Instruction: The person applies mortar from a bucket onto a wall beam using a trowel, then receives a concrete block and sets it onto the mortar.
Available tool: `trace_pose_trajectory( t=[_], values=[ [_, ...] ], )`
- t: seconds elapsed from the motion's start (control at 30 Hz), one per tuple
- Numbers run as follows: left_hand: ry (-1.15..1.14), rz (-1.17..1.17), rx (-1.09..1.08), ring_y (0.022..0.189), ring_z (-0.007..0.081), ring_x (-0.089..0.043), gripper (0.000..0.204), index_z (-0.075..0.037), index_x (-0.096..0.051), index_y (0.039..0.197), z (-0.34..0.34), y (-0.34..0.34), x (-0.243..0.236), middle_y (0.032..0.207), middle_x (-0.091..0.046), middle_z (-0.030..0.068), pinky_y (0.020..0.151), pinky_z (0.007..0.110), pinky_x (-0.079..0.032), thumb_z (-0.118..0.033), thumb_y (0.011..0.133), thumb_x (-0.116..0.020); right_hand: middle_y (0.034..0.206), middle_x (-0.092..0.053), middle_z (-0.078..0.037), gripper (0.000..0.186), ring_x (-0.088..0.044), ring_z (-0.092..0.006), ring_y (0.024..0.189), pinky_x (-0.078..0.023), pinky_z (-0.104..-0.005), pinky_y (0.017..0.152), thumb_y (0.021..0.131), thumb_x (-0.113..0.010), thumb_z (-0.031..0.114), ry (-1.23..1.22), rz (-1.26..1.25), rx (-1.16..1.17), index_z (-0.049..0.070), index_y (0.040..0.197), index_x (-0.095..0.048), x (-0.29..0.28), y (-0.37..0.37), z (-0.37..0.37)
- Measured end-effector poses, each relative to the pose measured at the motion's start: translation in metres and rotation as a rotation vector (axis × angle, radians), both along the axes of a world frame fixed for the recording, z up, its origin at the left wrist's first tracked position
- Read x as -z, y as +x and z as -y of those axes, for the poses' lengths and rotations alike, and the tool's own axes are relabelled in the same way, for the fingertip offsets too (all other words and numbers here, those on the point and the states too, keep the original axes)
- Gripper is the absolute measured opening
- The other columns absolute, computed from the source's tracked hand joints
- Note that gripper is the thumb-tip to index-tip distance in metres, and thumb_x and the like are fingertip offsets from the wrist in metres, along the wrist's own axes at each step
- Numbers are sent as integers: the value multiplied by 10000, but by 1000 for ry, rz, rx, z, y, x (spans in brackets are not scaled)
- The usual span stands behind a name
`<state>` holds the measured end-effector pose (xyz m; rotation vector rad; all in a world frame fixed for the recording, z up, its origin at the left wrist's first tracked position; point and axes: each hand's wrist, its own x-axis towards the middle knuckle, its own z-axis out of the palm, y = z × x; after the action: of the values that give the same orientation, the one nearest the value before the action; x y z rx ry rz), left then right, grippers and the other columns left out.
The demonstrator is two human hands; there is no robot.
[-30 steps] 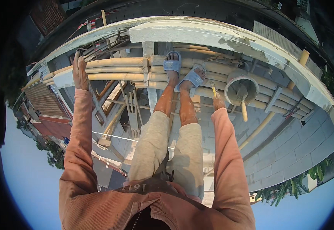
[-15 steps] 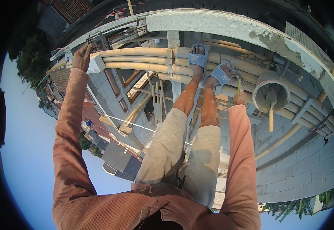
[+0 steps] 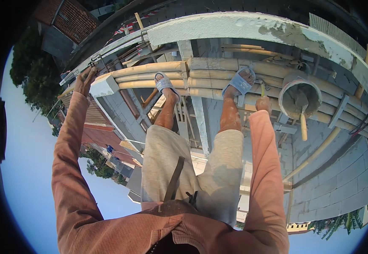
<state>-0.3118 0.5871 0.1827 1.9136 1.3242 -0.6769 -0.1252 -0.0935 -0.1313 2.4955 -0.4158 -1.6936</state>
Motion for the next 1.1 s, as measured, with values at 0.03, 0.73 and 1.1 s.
trace_pose_trajectory(
  t=[0.03,0.73,1.1],
  values=[
    [10,-32,44,1060,139,-615,530,1,-684,1307,-1,1,-5,1172,-737,64,988,274,-467,-449,1032,-634,1280,-684,-224,318,-663,-440,1166,-539,-538,967,988,-543,270,8,3,19,135,1231,-698,-3,-3,-9],
    [-383,152,-3,1166,258,-662,569,101,-552,1398,-21,16,-2,1230,-681,182,1108,408,-513,-332,1041,-644,1321,-667,-199,333,-634,-441,1219,-526,-521,1003,965,-558,249,-116,120,-82,111,1229,-707,8,-3,14],
    [-429,237,31,1175,276,-663,637,130,-531,1394,-36,3,6,1261,-665,230,1089,409,-528,-365,1019,-673,1278,-686,-217,340,-642,-463,1194,-519,-552,1006,967,-535,244,-168,492,146,126,1249,-684,-21,-80,-65]
  ],
)
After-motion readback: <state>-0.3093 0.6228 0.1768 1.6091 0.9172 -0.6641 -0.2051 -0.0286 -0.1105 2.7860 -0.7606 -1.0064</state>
